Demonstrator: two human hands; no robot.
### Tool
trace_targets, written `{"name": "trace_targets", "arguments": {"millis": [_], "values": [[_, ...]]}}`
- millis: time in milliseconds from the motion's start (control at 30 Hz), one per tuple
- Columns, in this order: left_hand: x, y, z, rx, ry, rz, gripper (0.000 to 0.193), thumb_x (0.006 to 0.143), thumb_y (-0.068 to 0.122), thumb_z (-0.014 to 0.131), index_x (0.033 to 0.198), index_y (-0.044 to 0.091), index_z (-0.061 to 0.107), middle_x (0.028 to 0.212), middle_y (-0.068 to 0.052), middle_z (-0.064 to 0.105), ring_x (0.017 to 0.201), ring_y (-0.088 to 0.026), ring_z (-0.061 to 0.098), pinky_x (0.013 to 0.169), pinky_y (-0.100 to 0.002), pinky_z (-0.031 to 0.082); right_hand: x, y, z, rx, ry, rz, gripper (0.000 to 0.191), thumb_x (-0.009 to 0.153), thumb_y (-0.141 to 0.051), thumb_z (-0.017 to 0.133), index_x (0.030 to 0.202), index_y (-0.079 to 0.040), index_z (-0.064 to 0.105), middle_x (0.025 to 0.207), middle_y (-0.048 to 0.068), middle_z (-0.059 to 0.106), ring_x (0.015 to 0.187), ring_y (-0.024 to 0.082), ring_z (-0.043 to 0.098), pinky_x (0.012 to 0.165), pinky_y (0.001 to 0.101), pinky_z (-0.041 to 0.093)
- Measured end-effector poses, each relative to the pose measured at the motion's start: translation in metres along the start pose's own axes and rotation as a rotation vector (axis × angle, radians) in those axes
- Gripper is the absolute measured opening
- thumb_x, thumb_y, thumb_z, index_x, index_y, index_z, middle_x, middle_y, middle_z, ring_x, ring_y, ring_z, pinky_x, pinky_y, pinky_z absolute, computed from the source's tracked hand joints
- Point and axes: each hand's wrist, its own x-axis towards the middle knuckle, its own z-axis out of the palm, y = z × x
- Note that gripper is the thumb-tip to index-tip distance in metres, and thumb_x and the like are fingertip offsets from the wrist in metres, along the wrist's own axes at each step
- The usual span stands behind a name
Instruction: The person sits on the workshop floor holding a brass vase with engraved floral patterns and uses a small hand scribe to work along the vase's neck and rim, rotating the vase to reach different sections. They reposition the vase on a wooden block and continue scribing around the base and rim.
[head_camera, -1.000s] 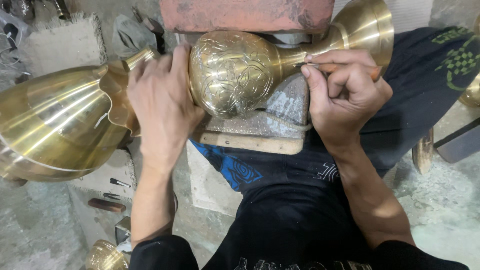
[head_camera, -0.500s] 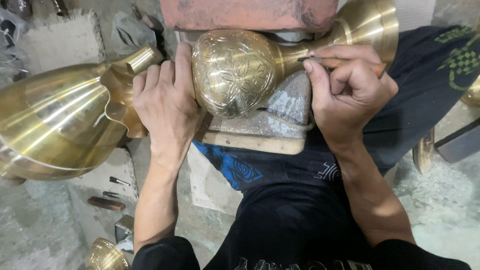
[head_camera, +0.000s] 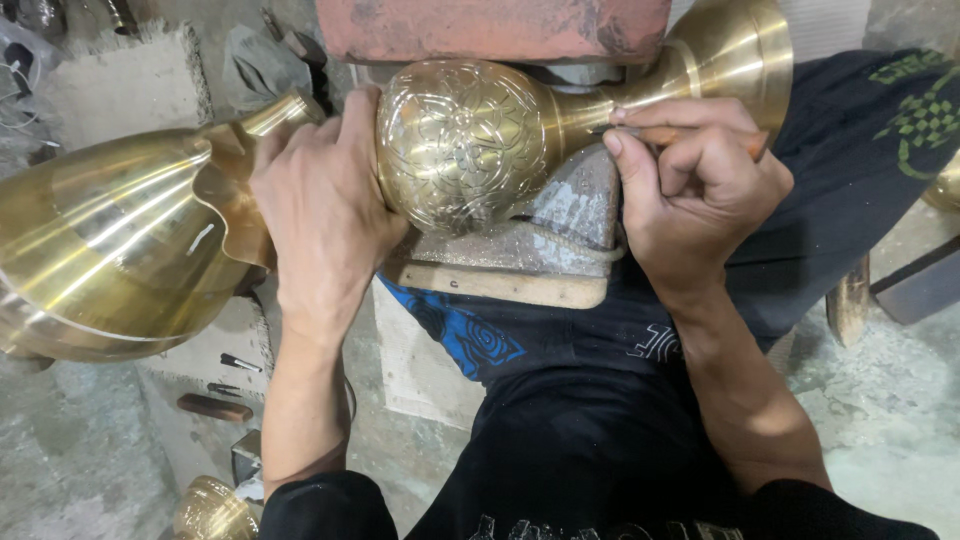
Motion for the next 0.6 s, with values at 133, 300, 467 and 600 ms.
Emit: {"name": "trace_targets", "arguments": {"millis": [133, 300, 467, 600], "values": [[-0.008, 0.003, 0.020, 0.370, 0.359, 0.075, 0.056, 0.077, -0.007, 0.065, 0.131, 0.008, 0.062, 0.082, -0.001, 0.059, 0.082, -0.018, 0.064, 0.112, -0.063, 0.027, -0.002, 0.002, 0.005, -0.002, 0.038, 0.041, 0.046, 0.094, 0.013, 0.085, 0.075, -0.003, 0.047, 0.100, 0.014, 0.073, 0.087, 0.016, 0.073, 0.064, 0.0222, 0.052], [-0.022, -0.003, 0.034, 0.288, 0.306, 0.032, 0.039, 0.099, -0.004, 0.058, 0.136, 0.006, 0.062, 0.088, -0.002, 0.058, 0.092, -0.019, 0.060, 0.128, -0.056, 0.032, 0.000, 0.001, 0.004, 0.014, 0.028, 0.040, 0.045, 0.097, 0.012, 0.084, 0.077, -0.003, 0.047, 0.103, 0.016, 0.072, 0.088, 0.017, 0.074, 0.067, 0.0219, 0.054], [-0.022, -0.008, 0.033, 0.235, 0.245, 0.041, 0.037, 0.096, 0.004, 0.064, 0.133, 0.003, 0.061, 0.091, -0.007, 0.061, 0.094, -0.026, 0.061, 0.112, -0.047, 0.041, 0.001, -0.003, 0.002, 0.011, 0.011, 0.020, 0.047, 0.094, 0.014, 0.082, 0.073, -0.003, 0.044, 0.102, 0.018, 0.072, 0.091, 0.019, 0.074, 0.067, 0.0226, 0.054], [-0.015, -0.004, 0.023, 0.210, 0.222, 0.041, 0.037, 0.096, 0.008, 0.072, 0.132, 0.005, 0.060, 0.095, -0.007, 0.066, 0.095, -0.026, 0.063, 0.105, -0.043, 0.043, 0.000, -0.002, 0.002, 0.022, 0.006, 0.004, 0.047, 0.094, 0.014, 0.082, 0.073, -0.004, 0.043, 0.101, 0.017, 0.071, 0.096, 0.021, 0.075, 0.071, 0.0240, 0.058]]}}
